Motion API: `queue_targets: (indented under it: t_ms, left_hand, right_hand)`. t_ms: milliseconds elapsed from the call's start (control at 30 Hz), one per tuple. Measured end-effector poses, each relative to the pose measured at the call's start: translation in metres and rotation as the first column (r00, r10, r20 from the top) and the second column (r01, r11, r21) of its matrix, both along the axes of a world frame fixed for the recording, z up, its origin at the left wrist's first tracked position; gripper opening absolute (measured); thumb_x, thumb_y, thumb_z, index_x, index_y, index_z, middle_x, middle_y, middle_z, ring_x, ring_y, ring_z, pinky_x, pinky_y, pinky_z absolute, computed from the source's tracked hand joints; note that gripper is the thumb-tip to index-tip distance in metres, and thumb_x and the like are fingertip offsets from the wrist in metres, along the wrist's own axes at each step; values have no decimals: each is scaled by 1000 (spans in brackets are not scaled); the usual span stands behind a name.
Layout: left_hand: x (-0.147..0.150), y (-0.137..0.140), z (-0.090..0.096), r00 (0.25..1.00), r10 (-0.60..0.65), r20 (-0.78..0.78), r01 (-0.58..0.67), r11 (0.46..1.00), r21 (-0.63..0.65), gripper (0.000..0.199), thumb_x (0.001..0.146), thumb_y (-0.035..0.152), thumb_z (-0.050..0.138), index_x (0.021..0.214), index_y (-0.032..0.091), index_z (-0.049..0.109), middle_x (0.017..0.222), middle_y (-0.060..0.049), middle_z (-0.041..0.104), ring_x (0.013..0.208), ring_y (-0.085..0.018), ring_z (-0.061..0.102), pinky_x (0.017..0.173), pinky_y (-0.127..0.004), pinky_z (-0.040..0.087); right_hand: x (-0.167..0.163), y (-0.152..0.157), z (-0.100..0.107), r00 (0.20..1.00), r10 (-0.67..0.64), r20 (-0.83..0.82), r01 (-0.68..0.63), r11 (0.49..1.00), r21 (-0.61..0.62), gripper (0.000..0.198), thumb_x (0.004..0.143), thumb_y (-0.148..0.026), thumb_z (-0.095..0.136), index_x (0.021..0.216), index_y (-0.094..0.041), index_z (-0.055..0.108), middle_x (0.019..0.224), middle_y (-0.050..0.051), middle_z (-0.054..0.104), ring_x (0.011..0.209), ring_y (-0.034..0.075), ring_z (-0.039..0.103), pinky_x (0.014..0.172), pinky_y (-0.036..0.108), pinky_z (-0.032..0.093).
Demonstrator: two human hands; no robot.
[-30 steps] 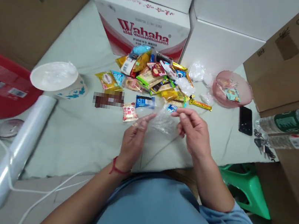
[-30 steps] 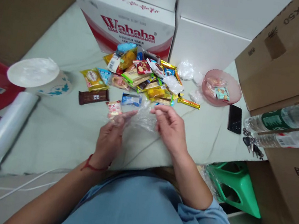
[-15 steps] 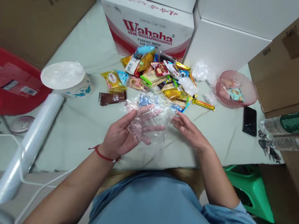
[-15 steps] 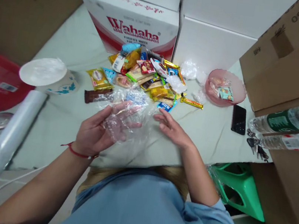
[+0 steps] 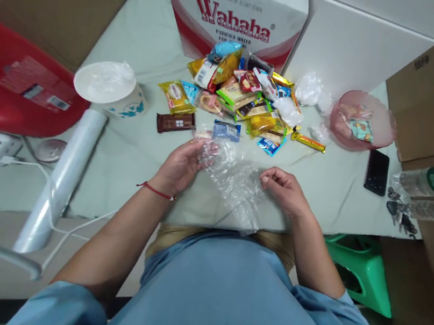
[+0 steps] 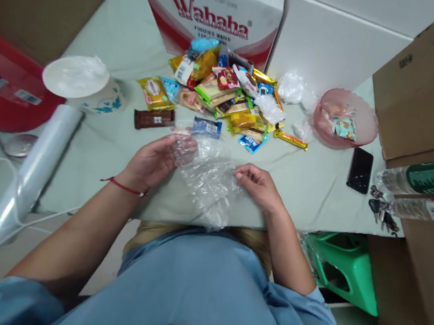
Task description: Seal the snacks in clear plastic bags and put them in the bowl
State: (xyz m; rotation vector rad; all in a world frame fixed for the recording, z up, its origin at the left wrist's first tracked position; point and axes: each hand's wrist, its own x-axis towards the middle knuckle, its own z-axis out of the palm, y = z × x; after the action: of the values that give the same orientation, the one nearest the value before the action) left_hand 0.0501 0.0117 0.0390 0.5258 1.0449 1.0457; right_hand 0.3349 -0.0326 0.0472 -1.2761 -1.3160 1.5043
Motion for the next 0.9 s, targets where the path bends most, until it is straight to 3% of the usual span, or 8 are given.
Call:
queue_targets:
  t_ms: [133,267,433,533,633,700,800,900]
  left_hand:
    - [2,-7,-14,949,225,-221,-200,971,133,35,74,35,84,102,22,68,113,-7,72,102,-18,68,80,-28,57]
    - [-2,-22,-9,699,457,-549,-252,877,409,31,77,25,77,105,21,66,110,-3,68,98,-14,63,82,-25,52]
    - [7,-40,-3,473,412,-779,169,825,539,18,93,33,65,102,21,74,101,-3,64,86,-16,59,80,-32,51]
    - [24,-46,-13,303,362,-882,467,750,469,23,92,36,69,108,21,76,101,-7,66,98,-25,60,89,-41,49]
    - [33,-50,-26,148,331,-932,607,714,349,12,93,28,68,96,22,78,95,-9,69,97,-28,59,86,-45,47]
    - [31,-53,-31,174,325,-930,640,681,357,16,97,25,63,90,23,77,91,-9,71,94,-28,60,84,-44,47]
    - [21,-57,-32,340,318,-885,618,633,465,19,101,29,60,97,23,78,95,-8,76,96,-25,65,87,-42,50]
    - [15,-62,-25,505,255,-825,535,658,531,22,102,30,57,100,24,78,99,-7,79,97,-22,70,91,-38,54]
  right_hand:
    - [7,-7,-4,992,-49,118,50,999,-10,40,82,-59,79,89,-20,73,70,-2,60,66,14,50,64,27,39]
    - [15,-15,-7,957,-188,221,184,982,38,34,86,-53,74,90,-20,72,69,-3,59,63,13,49,62,27,38]
    - [22,-20,-9,909,-309,278,287,951,118,29,89,-49,71,92,-21,71,69,-4,55,63,13,46,62,27,37]
    - [20,-20,-8,904,-310,293,288,951,117,31,88,-51,71,93,-21,71,70,-4,55,63,13,45,61,27,37]
    - [18,-19,-8,903,-317,290,296,948,113,31,88,-51,71,93,-21,71,70,-4,54,61,12,43,59,26,35]
    - [20,-18,-10,902,-325,285,305,946,113,31,88,-51,71,93,-21,71,70,-4,55,60,12,41,58,26,34]
    - [21,-16,-15,900,-325,292,310,946,96,34,87,-54,72,91,-21,71,69,-3,56,60,12,40,56,25,34]
    - [16,-11,-16,917,-317,242,313,948,54,42,87,-62,71,97,-21,72,78,-1,64,59,11,41,53,25,32]
